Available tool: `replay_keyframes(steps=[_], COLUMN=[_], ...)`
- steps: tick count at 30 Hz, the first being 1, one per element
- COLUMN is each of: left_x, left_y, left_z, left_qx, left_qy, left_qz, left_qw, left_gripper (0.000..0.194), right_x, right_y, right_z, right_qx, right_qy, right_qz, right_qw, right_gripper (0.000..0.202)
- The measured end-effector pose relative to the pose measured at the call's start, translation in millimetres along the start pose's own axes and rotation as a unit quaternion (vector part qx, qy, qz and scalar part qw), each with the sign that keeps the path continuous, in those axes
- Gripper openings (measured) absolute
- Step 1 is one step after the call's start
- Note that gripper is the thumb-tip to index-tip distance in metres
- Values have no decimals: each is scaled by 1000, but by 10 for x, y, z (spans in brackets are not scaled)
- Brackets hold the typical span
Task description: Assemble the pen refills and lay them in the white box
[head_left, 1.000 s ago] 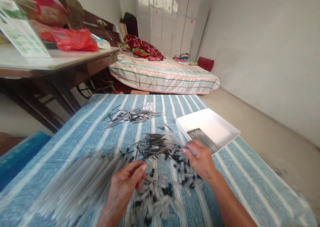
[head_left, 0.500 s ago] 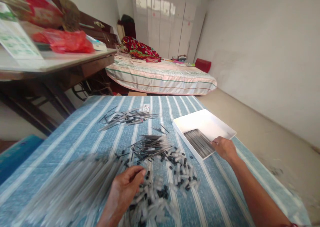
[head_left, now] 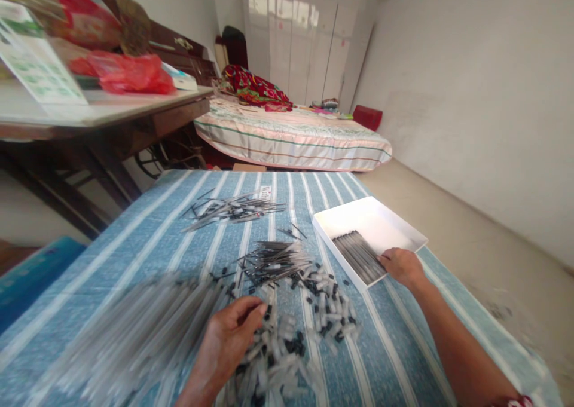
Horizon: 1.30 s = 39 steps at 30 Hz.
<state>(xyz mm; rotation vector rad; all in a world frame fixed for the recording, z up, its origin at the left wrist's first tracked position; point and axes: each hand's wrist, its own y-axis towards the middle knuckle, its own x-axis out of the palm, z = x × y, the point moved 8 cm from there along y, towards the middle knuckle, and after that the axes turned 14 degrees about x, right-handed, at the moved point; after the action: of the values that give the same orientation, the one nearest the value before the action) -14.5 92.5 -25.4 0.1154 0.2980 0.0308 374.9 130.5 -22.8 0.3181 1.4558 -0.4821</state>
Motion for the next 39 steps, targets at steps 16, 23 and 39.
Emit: replay_keyframes(steps=[16,23,39], left_x=[2,10,-224], left_y=[5,4,57], left_z=[-40,-27,11], left_qx=[42,66,134], left_qy=[53,81,232], left_qz=[-62,-75,-23], left_qw=[996,992,963], left_gripper=[22,22,22], right_x=[141,173,-333], right_y=[89,164,-337], right_z=[128,195,-14], right_qx=[4,13,11], right_qy=[-20,-5,115], right_qz=[-40,-50,139], right_qw=[999,999,984], right_gripper=[33,31,33])
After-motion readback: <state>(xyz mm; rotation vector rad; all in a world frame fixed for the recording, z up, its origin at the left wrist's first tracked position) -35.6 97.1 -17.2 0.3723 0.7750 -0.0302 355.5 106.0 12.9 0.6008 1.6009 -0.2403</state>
